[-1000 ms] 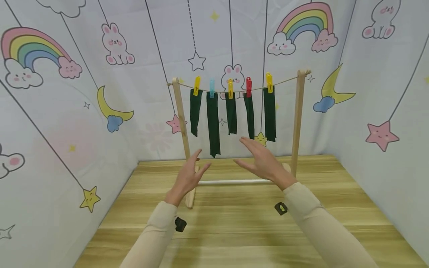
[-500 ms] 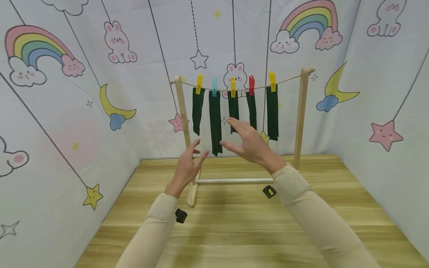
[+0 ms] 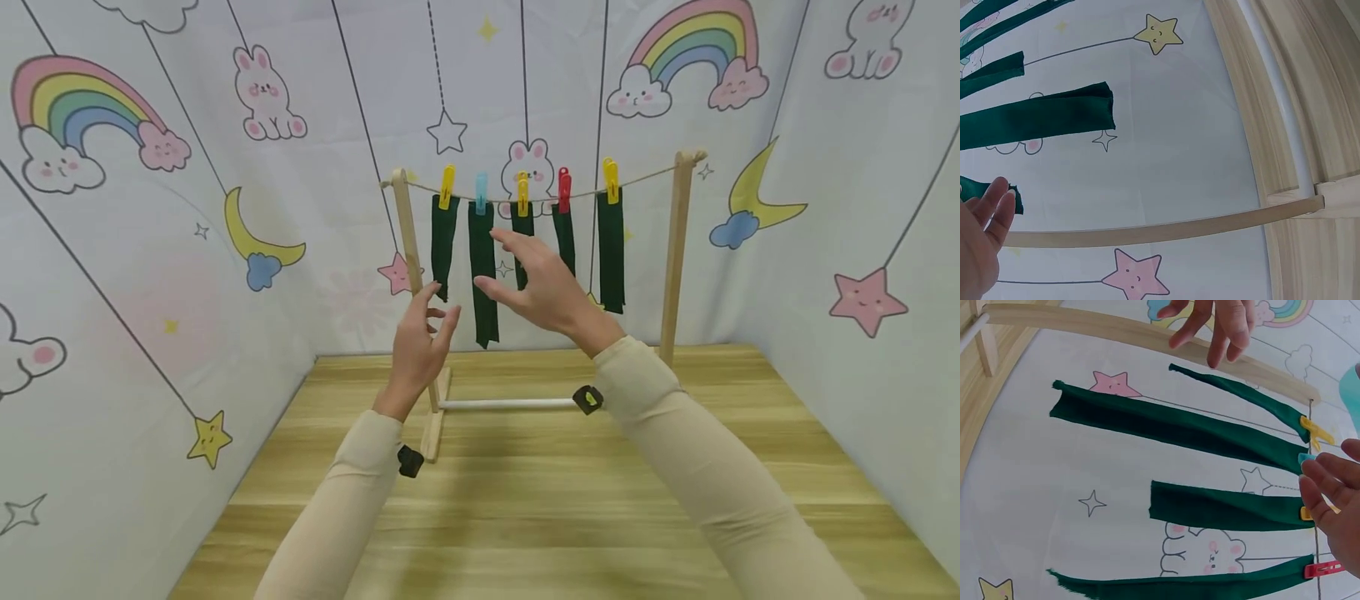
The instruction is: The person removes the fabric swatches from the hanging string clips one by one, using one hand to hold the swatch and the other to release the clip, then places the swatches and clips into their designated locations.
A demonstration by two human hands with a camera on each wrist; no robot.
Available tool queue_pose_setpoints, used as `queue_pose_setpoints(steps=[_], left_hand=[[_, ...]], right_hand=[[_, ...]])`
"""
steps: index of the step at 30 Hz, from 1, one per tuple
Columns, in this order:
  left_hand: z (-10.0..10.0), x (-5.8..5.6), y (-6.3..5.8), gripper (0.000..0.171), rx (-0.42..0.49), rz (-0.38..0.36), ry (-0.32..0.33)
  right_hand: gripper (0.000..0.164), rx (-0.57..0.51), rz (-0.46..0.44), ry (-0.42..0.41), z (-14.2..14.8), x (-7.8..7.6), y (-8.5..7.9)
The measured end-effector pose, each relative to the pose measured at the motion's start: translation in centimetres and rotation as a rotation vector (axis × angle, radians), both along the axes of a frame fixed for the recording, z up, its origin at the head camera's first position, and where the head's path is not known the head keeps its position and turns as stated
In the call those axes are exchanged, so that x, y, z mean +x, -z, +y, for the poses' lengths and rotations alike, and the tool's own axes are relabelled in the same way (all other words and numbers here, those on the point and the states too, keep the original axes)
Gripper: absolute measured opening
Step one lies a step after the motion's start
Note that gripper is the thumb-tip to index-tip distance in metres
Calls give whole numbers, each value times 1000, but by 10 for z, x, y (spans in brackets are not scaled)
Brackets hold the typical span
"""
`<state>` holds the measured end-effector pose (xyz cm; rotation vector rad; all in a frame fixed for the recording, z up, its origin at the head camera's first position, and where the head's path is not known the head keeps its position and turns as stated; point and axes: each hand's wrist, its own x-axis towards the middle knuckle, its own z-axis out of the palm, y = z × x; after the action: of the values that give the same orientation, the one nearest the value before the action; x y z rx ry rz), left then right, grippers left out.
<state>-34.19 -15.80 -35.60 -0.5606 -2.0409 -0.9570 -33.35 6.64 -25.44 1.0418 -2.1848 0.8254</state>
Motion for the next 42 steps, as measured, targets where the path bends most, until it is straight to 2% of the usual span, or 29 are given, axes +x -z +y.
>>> queue_pose_setpoints(steps=[11,19,26,32,36,42], left_hand=[[-1,-8,-16,52,-23,-20,-39],[4,-14,-35,64,-29,-108,-34],[5,-19,-46,72,-29,-139,-43],[7,-23,-54,68,-55,-158,-55],[7,-26,-58,66,-36,-159,-48],[13,-26,-64,71,4,-187,16]], right_hand=[[61,-41,54,-21,-17,-8,-33],[58,-26,42,9,-34,-14,-59],[54,-28,24,13,-48,-20,-74],[55,-6,-92,66,-62,-24,-89],[56,36,-182,113,-71,-25,-101],[55,68,-260,218,-75,-26,-115]])
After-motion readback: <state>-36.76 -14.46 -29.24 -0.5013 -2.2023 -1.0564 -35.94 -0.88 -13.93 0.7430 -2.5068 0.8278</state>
